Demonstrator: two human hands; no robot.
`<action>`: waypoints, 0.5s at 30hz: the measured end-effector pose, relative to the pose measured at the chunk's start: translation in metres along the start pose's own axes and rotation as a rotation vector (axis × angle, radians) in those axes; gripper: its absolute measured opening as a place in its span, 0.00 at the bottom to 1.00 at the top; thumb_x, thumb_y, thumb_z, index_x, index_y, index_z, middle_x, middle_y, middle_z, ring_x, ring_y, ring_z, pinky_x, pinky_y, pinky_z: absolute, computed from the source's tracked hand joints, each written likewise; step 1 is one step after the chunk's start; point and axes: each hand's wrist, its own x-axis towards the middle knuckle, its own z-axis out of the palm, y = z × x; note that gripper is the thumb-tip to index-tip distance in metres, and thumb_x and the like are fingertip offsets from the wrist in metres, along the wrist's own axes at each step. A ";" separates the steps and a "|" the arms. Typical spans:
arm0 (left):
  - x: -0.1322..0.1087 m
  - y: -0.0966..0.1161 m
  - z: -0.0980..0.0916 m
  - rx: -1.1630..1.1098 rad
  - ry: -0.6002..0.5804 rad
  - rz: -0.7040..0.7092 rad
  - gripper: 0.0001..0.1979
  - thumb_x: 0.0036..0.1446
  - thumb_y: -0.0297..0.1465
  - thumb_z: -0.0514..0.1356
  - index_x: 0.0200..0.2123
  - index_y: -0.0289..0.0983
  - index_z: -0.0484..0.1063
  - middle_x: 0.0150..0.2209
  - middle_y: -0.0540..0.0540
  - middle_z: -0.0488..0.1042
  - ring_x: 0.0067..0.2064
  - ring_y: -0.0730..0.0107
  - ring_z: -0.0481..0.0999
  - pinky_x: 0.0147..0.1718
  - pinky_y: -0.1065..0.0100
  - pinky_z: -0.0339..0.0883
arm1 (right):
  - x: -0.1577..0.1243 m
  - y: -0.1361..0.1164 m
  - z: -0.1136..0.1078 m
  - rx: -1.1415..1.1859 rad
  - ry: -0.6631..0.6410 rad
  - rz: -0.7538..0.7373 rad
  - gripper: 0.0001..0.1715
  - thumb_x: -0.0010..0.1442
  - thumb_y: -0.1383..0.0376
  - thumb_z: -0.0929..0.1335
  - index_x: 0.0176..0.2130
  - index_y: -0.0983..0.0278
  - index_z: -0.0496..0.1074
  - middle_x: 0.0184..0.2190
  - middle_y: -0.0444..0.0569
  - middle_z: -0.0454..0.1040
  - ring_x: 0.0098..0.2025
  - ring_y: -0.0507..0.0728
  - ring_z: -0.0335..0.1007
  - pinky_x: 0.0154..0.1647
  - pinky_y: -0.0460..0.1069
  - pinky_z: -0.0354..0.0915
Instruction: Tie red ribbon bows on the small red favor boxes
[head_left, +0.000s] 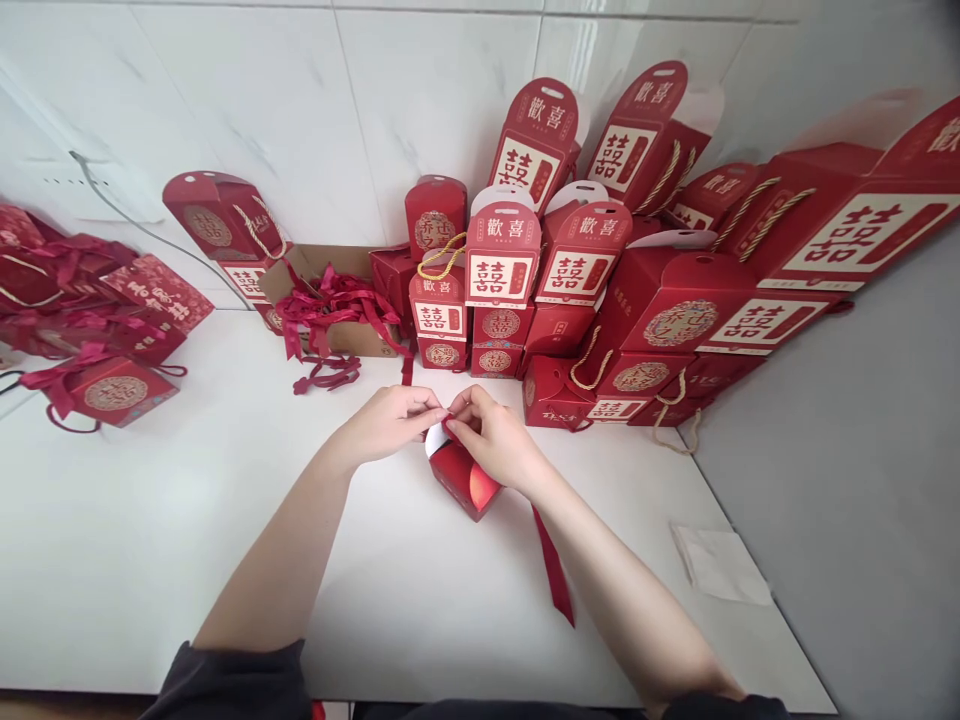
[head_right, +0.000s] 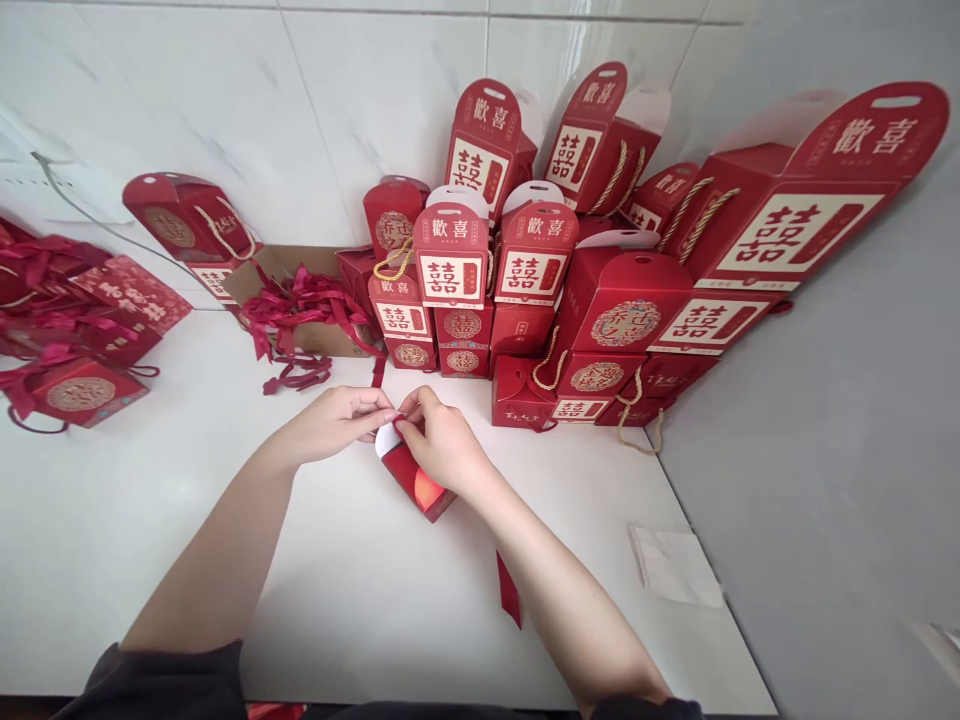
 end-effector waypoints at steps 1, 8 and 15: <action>0.001 -0.001 0.000 -0.047 -0.008 -0.014 0.17 0.56 0.46 0.58 0.33 0.36 0.74 0.32 0.46 0.76 0.35 0.65 0.76 0.36 0.65 0.73 | 0.000 -0.001 -0.002 0.006 -0.013 -0.007 0.04 0.62 0.65 0.64 0.40 0.58 0.63 0.31 0.42 0.78 0.34 0.55 0.73 0.37 0.50 0.65; 0.006 -0.001 0.001 -0.229 -0.107 -0.037 0.18 0.53 0.46 0.62 0.28 0.36 0.66 0.29 0.50 0.73 0.34 0.71 0.75 0.40 0.63 0.74 | -0.002 -0.004 -0.012 -0.009 -0.065 -0.014 0.07 0.62 0.66 0.63 0.42 0.58 0.64 0.31 0.41 0.77 0.34 0.54 0.73 0.40 0.51 0.65; -0.014 -0.016 -0.045 -0.042 0.103 -0.166 0.17 0.54 0.46 0.61 0.32 0.38 0.70 0.34 0.45 0.79 0.41 0.61 0.80 0.41 0.63 0.73 | -0.010 -0.003 -0.049 -0.152 -0.039 -0.031 0.09 0.62 0.61 0.66 0.43 0.60 0.68 0.39 0.46 0.77 0.41 0.56 0.73 0.44 0.52 0.65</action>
